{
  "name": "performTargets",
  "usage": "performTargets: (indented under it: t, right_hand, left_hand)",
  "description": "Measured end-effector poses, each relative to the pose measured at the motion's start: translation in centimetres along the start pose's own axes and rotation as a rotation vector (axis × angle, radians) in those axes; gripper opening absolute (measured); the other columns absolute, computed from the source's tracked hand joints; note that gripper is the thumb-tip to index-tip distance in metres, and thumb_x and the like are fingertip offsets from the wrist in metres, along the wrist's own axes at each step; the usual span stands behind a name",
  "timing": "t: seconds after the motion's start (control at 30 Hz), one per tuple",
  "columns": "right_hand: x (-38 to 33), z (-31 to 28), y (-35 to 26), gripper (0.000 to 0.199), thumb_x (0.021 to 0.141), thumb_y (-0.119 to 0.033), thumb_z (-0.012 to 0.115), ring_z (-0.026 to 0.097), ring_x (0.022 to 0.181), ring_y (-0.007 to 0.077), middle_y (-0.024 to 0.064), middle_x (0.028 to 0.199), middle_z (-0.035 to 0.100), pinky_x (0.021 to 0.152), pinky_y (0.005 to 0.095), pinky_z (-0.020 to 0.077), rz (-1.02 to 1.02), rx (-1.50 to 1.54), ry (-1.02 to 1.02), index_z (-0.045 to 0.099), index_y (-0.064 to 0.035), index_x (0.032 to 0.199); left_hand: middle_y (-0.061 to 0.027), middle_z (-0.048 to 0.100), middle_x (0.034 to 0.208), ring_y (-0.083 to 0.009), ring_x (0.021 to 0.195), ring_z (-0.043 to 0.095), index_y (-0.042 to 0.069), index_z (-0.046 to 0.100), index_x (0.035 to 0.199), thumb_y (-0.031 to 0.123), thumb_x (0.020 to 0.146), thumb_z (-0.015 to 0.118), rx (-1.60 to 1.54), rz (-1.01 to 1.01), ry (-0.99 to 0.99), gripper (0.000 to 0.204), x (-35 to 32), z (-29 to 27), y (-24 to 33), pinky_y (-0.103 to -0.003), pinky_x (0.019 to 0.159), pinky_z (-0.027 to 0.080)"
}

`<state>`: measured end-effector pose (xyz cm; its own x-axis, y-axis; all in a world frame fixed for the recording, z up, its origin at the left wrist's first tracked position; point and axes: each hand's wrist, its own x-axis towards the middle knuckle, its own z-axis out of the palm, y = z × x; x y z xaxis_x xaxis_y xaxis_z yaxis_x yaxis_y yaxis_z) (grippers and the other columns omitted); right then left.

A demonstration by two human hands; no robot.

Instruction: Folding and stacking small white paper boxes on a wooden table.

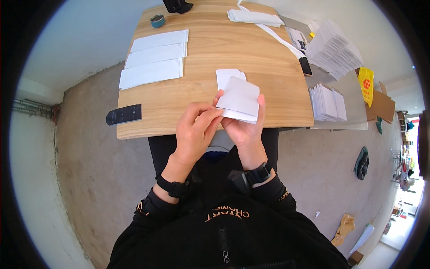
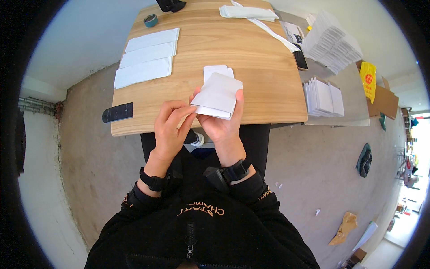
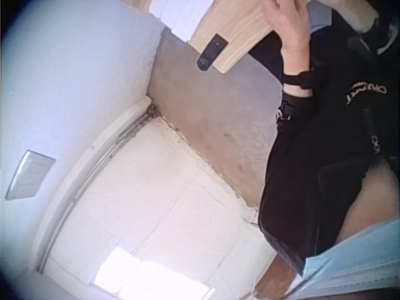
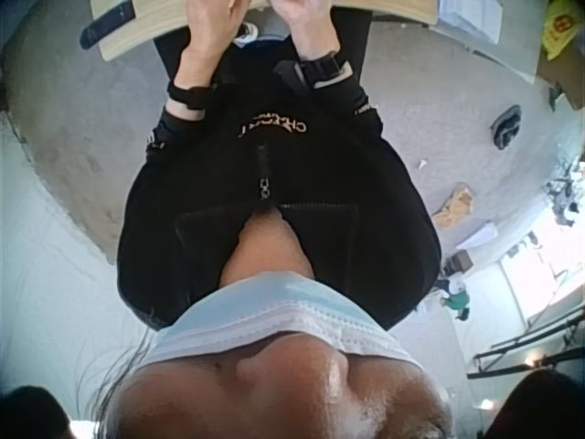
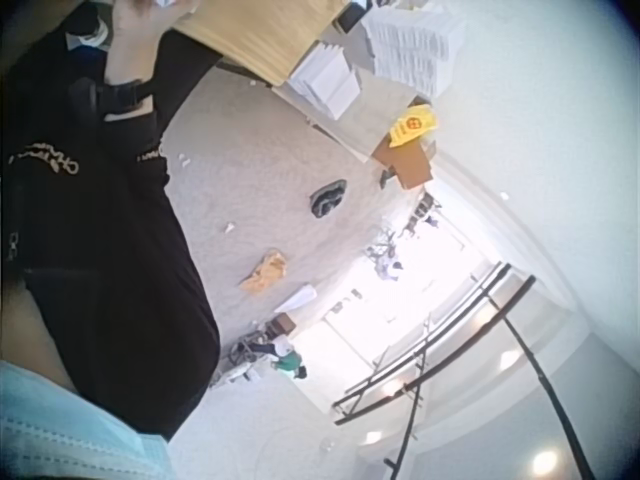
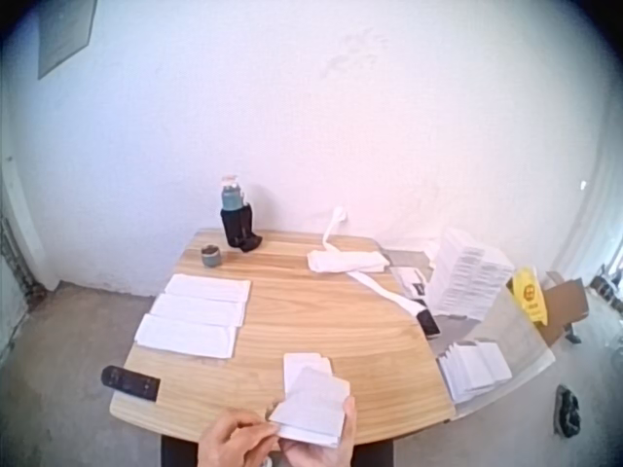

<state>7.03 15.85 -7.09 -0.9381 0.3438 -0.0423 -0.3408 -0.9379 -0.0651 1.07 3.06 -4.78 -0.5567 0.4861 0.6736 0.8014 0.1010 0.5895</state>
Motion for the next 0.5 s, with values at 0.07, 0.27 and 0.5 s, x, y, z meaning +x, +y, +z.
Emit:
performTargets:
  t: [0.07,0.27,0.5]
  right_hand:
    - [-0.02,0.07,-0.03,0.074,0.081,-0.056,0.066,0.051,0.113,0.0328,0.0119,0.128,0.05,0.097,0.0466,0.0436,0.017,0.004,0.002,0.043,-0.0115,0.136]
    - [0.05,0.79,-0.41,0.072,0.081,-0.058,0.063,0.053,0.111,0.0327,0.0105,0.126,0.052,0.093,0.0475,0.0452,0.079,-0.049,0.013,0.043,-0.0151,0.136]
    - [0.19,0.86,-0.5,0.065,0.082,-0.059,0.06,0.056,0.108,0.0334,0.0111,0.115,0.057,0.087,0.0477,0.0477,0.135,-0.07,0.07,0.048,-0.0157,0.128]
  left_hand:
    - [-0.0102,0.06,0.092,-0.0251,0.081,0.061,0.006,0.068,0.096,-0.003,0.073,0.075,-0.02,0.006,-0.022,0.026,-0.23,-0.17,-0.06,-0.031,0.067,0.05]
    - [-0.0112,0.06,0.094,-0.0264,0.083,0.061,0.005,0.066,0.094,-0.002,0.074,0.074,-0.024,-0.085,-0.045,0.022,-0.31,-0.47,0.16,-0.032,0.071,0.05]
    - [-0.0094,0.059,0.097,-0.0222,0.093,0.058,0.003,0.061,0.093,0.002,0.079,0.072,-0.221,-0.267,-0.059,0.018,-0.23,-0.79,-0.3,-0.031,0.082,0.045]
